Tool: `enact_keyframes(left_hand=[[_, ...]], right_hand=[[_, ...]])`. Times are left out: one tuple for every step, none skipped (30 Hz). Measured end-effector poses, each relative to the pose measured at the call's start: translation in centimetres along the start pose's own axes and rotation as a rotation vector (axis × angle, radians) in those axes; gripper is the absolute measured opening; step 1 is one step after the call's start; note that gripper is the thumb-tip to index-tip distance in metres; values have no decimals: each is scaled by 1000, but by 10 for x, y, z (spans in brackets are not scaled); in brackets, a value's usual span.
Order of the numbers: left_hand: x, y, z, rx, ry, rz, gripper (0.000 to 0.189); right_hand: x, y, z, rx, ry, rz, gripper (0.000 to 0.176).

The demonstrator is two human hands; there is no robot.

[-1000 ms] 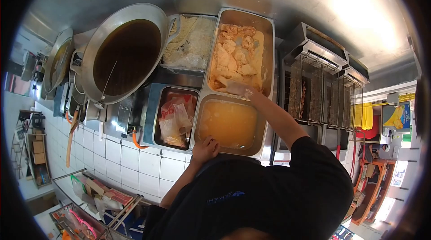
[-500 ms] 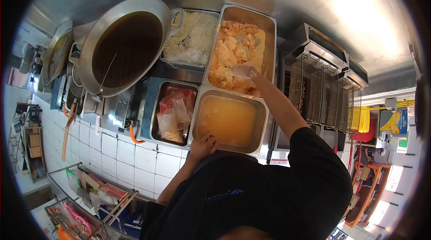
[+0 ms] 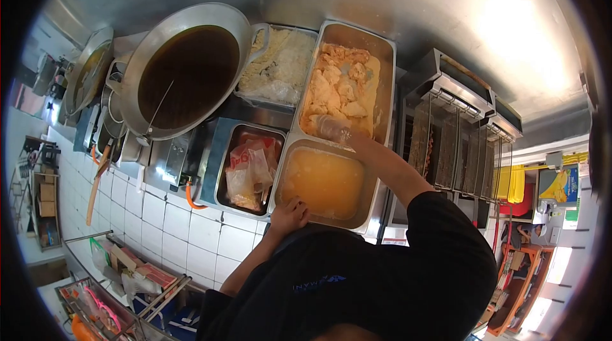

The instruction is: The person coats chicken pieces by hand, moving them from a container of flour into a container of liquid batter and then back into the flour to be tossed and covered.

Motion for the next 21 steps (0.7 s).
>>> enact_keyframes(left_hand=[[-1,1,1,-1,6,-2,12],[-1,2,-1,-7,9,-9,12],[-1,2,-1,-14,13,-17,12],[-2,2,-1,-8,12,-23,12],[-2,3,-2,-1,11,-31,12],[-2,3,-2,7,8,-39,12],[-2,2,-2,6,8,-43,12],[-3,2,-2,10,2,-45,12],[-2,2,-2,17,-9,-46,12],[-2,2,-2,23,-6,-61,12],[-3,0,-1,30,-7,-75,12],[-2,-1,-1,33,-7,-87,11],[-1,-3,-1,16,-26,-93,11],[1,0,-3,-3,-16,-105,10],[-1,2,-5,-20,-6,-109,10],[-5,4,-6,-34,5,-107,10],[-7,6,-7,-33,7,-103,10],[-7,10,-11,-33,9,-102,11],[-8,13,-12,-36,14,-101,11],[-7,11,-12,-22,16,-105,12],[-5,9,-12,-13,20,-112,12]], right_hand=[[-3,-4,0,10,-15,-57,32],[-6,-7,3,25,-29,-132,34],[-5,-8,6,54,-55,-217,36],[-5,-9,9,91,-79,-320,38],[-5,-9,12,153,-108,-480,40],[-7,-7,13,253,-142,-726,41],[-9,-4,14,374,-172,-986,43],[-7,-2,13,387,-160,-958,45],[-20,-23,1,334,-106,-664,45],[-35,-44,-14,268,-53,-373,46],[-42,-51,-17,190,-23,-208,44],[-38,-42,-21,106,-20,-145,42],[-30,-34,-21,41,-11,-102,40],[-17,-20,-20,11,-13,-111,38],[-2,-5,-15,-8,-20,-136,37],[17,15,-5,-18,-26,-154,36],[33,30,8,-14,-40,-200,35],[45,41,22,6,-62,-276,34],[61,58,37,54,-91,-389,33],[77,71,53,94,-130,-450,33],[54,59,43,167,-128,-693,32]])
Point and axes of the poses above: each hand's wrist, its own z-axis towards the middle knuckle, its own y-axis out of the palm, x = y × z, the point moved 7 cm from there along z, towards the middle knuckle, and after that the axes turned 11 degrees about y, right-handed, at the moved point
